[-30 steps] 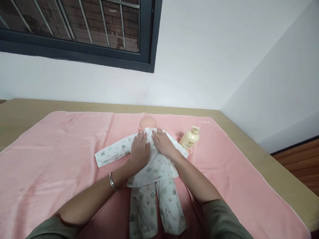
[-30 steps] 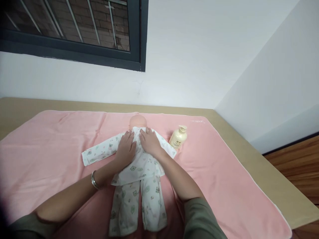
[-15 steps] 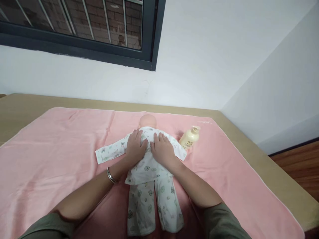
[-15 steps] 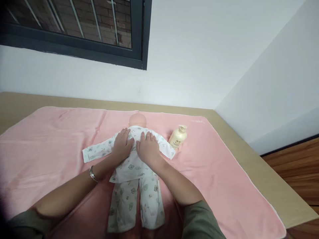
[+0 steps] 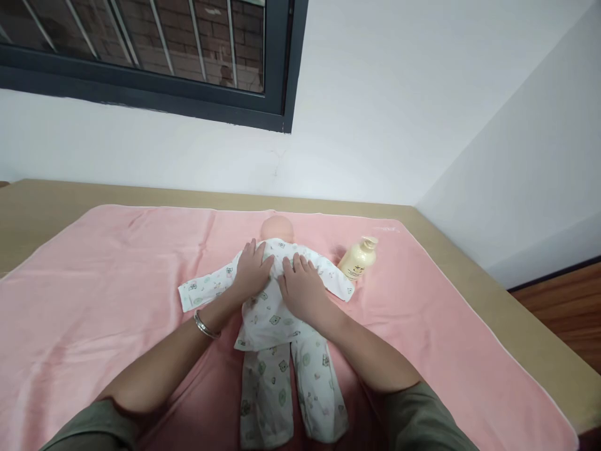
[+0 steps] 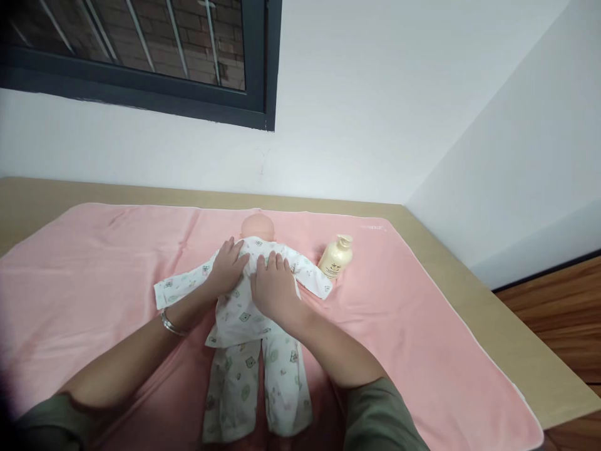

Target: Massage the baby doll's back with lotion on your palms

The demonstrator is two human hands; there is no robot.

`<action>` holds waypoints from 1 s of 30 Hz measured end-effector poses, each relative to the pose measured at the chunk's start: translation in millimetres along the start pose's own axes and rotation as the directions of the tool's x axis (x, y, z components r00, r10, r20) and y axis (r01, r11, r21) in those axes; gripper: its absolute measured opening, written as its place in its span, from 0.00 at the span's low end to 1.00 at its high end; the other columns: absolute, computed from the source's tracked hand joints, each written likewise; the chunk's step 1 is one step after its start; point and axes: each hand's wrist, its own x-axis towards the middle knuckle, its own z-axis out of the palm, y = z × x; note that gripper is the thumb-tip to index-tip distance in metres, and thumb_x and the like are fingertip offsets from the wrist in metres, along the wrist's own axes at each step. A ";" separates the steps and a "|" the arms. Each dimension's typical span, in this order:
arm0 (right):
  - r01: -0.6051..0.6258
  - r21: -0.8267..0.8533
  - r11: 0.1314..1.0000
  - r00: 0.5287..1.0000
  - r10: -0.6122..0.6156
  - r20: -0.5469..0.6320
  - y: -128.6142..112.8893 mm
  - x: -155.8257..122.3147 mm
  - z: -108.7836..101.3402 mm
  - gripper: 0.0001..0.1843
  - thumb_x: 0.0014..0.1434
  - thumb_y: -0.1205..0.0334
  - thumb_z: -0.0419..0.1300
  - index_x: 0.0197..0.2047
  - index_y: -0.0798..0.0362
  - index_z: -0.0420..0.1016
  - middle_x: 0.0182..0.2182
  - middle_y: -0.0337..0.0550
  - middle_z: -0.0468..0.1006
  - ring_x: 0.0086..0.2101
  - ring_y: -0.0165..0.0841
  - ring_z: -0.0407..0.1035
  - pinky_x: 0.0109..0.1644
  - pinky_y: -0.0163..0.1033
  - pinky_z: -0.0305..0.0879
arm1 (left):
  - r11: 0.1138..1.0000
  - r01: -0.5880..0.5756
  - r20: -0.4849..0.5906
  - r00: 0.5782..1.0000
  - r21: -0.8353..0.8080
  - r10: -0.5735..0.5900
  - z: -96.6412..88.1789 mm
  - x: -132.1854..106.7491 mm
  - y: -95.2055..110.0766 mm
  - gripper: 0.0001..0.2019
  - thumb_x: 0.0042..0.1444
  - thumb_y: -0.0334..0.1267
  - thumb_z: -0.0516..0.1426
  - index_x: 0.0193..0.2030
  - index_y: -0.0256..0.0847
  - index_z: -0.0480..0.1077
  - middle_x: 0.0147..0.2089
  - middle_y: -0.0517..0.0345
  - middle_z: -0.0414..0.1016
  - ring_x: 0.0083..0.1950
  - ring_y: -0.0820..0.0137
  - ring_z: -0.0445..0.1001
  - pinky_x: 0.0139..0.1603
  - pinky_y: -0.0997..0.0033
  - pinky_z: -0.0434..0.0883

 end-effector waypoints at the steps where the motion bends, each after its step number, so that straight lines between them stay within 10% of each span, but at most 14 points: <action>1: -0.001 0.014 1.000 1.000 0.000 0.006 0.9 1.1 -1.2 0.28 0.72 0.56 0.42 0.69 0.63 0.59 0.66 0.66 0.61 0.66 0.51 0.54 0.68 0.56 0.48 | 1.000 -0.013 0.002 1.000 0.010 0.013 0.3 -0.5 0.2 0.17 0.66 0.39 0.46 0.54 0.41 0.70 0.63 0.39 0.70 0.72 0.46 0.57 0.66 0.30 0.58; 8: -0.088 0.125 0.988 0.994 0.079 0.076 28.2 36.9 0.2 0.30 0.73 0.54 0.40 0.71 0.61 0.54 0.69 0.62 0.57 0.69 0.48 0.49 0.69 0.58 0.47 | 0.992 0.111 0.000 0.994 0.061 -0.111 -0.5 -25.2 40.1 0.23 0.66 0.41 0.45 0.66 0.39 0.62 0.72 0.40 0.58 0.74 0.46 0.52 0.68 0.37 0.58; 15: 0.011 0.032 0.999 0.999 -0.010 -0.053 -1.1 -0.6 5.9 0.28 0.72 0.56 0.44 0.69 0.58 0.60 0.67 0.61 0.61 0.66 0.51 0.54 0.68 0.56 0.50 | 0.981 0.188 -0.004 0.982 0.050 -0.188 3.6 4.1 9.0 0.23 0.67 0.43 0.43 0.61 0.34 0.66 0.59 0.34 0.71 0.64 0.49 0.67 0.61 0.39 0.64; 22: -0.055 0.133 0.990 0.998 0.053 0.020 32.2 41.4 10.5 0.28 0.73 0.53 0.39 0.70 0.56 0.59 0.69 0.57 0.59 0.68 0.49 0.51 0.68 0.56 0.48 | 0.980 0.139 0.015 0.990 0.143 -0.142 -0.8 -16.6 37.6 0.25 0.66 0.43 0.45 0.67 0.38 0.60 0.70 0.38 0.59 0.72 0.48 0.56 0.68 0.42 0.58; 30: -0.074 0.182 0.980 0.995 0.085 -0.051 18.5 20.4 21.9 0.30 0.73 0.52 0.40 0.73 0.57 0.52 0.71 0.57 0.53 0.70 0.48 0.42 0.70 0.57 0.43 | 0.968 0.238 -0.050 0.971 0.083 -0.235 6.1 -4.9 14.2 0.25 0.67 0.45 0.44 0.64 0.33 0.63 0.66 0.34 0.66 0.70 0.47 0.59 0.68 0.38 0.56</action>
